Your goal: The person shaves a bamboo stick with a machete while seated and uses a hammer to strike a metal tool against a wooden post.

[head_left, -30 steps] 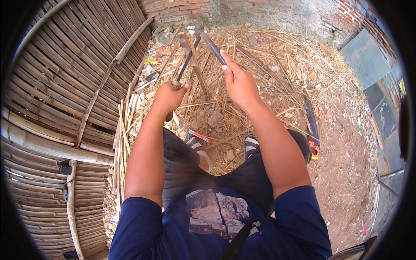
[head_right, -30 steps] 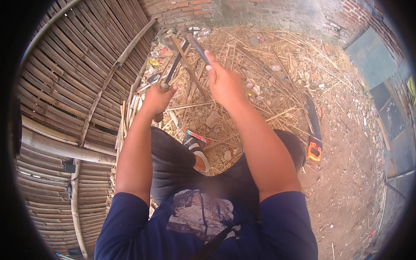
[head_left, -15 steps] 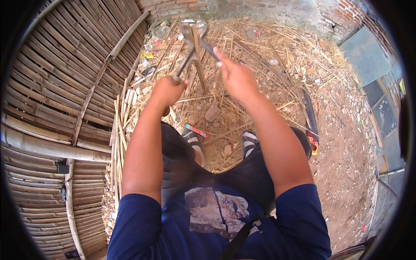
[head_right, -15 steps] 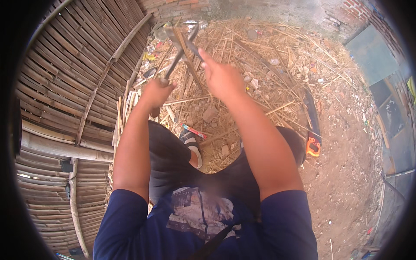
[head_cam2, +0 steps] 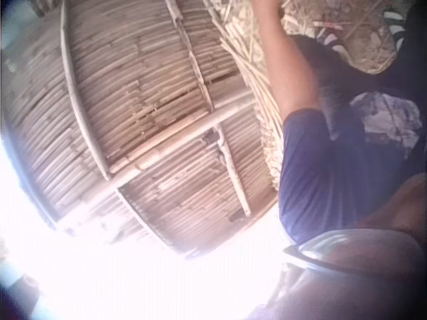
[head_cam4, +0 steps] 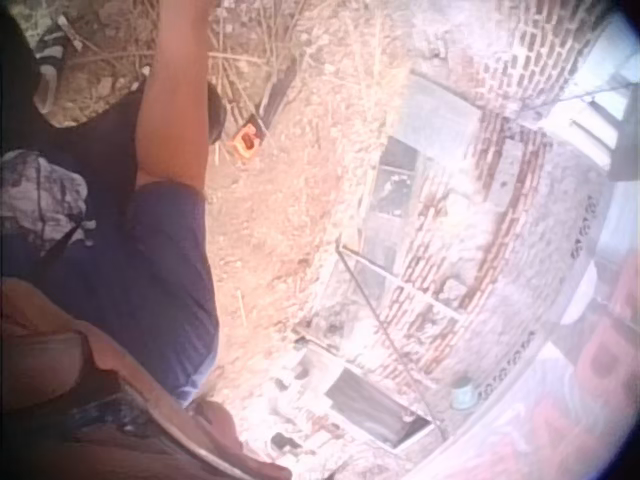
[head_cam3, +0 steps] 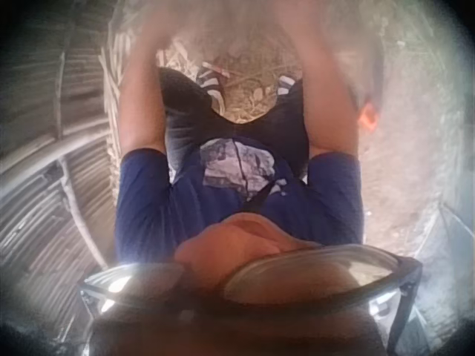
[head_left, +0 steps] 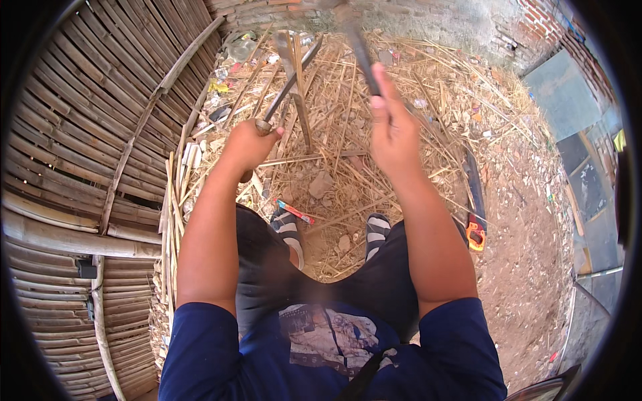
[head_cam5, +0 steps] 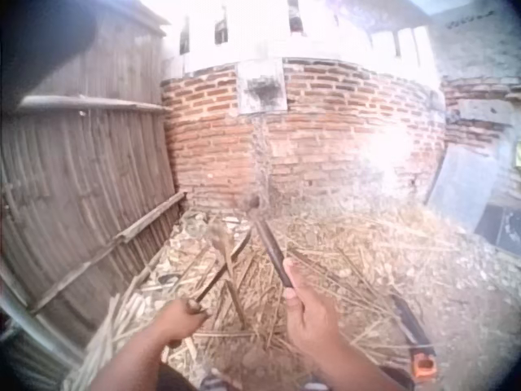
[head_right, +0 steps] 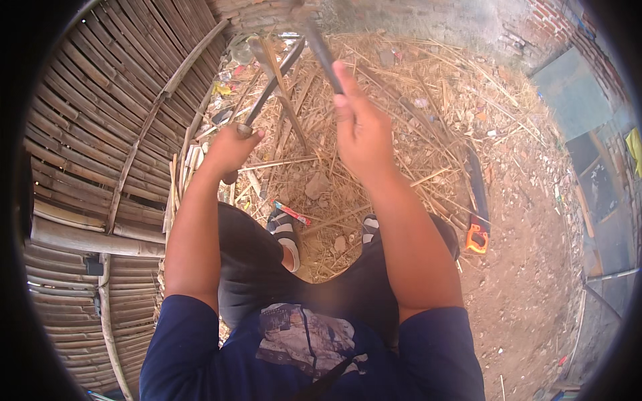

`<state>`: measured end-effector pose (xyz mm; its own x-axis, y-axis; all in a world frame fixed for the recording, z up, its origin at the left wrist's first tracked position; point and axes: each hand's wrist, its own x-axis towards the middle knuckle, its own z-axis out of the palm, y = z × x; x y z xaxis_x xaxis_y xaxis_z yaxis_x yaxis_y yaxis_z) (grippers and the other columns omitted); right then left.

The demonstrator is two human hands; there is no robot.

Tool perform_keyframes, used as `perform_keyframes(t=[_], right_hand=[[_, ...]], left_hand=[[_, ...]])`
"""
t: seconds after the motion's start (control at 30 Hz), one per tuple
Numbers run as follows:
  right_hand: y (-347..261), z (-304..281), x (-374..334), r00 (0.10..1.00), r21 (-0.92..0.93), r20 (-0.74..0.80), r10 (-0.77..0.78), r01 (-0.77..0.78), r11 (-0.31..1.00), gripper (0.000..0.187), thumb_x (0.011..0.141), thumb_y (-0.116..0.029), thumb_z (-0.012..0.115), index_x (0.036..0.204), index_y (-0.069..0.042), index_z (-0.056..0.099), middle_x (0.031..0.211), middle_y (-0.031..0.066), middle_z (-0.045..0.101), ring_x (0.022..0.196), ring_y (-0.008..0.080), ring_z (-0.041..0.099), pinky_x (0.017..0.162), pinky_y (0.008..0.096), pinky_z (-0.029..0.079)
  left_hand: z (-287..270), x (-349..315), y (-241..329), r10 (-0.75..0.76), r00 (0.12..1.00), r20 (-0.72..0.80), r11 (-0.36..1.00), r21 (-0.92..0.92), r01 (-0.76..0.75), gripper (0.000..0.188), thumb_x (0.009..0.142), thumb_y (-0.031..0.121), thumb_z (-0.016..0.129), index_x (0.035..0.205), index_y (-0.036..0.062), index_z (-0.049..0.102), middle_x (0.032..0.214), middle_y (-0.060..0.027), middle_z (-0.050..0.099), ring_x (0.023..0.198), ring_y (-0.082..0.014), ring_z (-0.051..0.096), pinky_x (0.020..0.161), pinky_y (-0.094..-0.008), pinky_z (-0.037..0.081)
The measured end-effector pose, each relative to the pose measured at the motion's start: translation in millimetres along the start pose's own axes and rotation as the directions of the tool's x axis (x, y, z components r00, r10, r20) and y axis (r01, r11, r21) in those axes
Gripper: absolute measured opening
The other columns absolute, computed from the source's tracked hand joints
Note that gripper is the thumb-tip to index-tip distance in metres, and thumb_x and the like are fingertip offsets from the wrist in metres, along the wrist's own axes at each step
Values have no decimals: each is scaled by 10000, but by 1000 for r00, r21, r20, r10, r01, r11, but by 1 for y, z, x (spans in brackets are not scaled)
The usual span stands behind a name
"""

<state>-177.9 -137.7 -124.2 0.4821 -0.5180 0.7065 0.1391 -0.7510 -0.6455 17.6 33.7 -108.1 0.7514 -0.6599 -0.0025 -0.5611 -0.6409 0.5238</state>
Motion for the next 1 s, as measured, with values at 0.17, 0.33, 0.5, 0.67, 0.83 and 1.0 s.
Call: perform_keyframes(t=[0.17,0.33,0.5,0.67,0.83,1.0], right_hand=[[31,27,6,823,-337,257,506,-414,845,396,1061,-335,501,1453,-376,531,732,81,651,585,176,602,569,312,468],[33,18,13,895,-129,118,429,-415,901,396,1068,-294,494,1461,-315,537,980,92,726,629,131,585,614,290,481],[14,-5,19,979,54,-82,186,-182,982,429,1083,-266,470,1497,-156,498,1235,75,697,650,49,511,601,252,459],[41,20,15,997,-77,-31,73,-75,994,429,1079,-292,473,1495,-195,507,1195,87,715,625,64,532,580,262,459],[98,46,-11,763,-488,299,573,-394,779,420,1056,-327,505,1473,-293,530,1119,118,734,699,144,640,684,348,522],[89,54,-13,939,-285,93,331,-293,913,445,1065,-309,491,1500,-215,499,1033,80,737,684,118,581,679,309,491]], left_hand=[[15,36,-21,3,975,220,999,32,-11,535,874,450,748,1004,-63,673,858,-225,699,823,-351,688,782,-433,528],[41,43,-40,5,993,118,1000,17,-7,553,862,461,756,1026,-60,669,915,-248,710,884,-383,699,810,-433,532],[41,50,-43,-59,986,158,990,-117,78,480,880,431,747,968,-33,665,791,-203,691,759,-342,683,743,-444,524],[41,57,-54,-63,991,120,993,-88,74,498,877,447,741,979,-35,671,836,-224,702,807,-368,696,763,-452,531],[40,52,-54,-70,993,96,991,-105,80,534,864,472,741,981,-46,678,899,-258,708,877,-409,699,799,-462,538],[41,55,-66,-81,991,105,986,-134,95,532,869,463,735,990,-51,679,912,-271,708,905,-424,696,822,-463,538]])
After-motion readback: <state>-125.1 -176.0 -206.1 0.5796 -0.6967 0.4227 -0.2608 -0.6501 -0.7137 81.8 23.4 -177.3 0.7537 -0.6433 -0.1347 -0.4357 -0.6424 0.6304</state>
